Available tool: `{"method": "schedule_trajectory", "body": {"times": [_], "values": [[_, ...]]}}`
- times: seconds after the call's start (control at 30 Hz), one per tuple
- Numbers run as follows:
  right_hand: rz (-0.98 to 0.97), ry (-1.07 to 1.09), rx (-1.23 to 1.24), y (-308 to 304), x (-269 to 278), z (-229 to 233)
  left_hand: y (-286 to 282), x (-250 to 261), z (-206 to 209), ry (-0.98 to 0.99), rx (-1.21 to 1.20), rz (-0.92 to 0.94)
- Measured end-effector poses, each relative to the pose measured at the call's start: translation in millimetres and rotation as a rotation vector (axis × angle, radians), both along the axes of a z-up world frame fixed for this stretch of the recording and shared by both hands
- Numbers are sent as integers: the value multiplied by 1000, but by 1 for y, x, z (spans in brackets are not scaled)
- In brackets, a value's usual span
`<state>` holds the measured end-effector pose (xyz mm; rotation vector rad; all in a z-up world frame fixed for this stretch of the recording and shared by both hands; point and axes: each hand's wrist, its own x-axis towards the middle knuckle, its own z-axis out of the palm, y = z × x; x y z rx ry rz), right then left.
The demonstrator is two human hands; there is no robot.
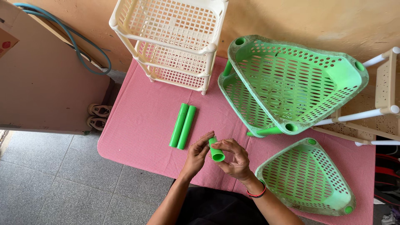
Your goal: The person disassembles a green three-tier plastic corner shelf by removing the top basket, then detaching each green support pole from the middle and bottom baskets. The components are placed on a red-and-white checkered tablecloth.
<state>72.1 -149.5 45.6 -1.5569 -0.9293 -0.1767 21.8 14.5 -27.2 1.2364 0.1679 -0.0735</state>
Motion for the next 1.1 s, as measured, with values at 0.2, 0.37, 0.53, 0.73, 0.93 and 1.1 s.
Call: {"method": "schedule_trajectory", "body": {"times": [0.2,0.37,0.53,0.73,0.93,1.1], "values": [[-75,227,220,-4,1,-16,4,-3,2,121,-179,126],[-116,496,319,-27,0,-28,16,-1,5,18,-422,347],[-114,631,278,-53,-1,-42,25,0,13,-232,-437,332],[-255,405,-57,-68,-3,-41,7,2,36,-363,-419,114],[-317,307,-242,-72,-4,-16,-23,3,60,-174,-317,-20],[-288,308,-277,-78,-12,-1,-51,4,77,-245,-165,-155]]}}
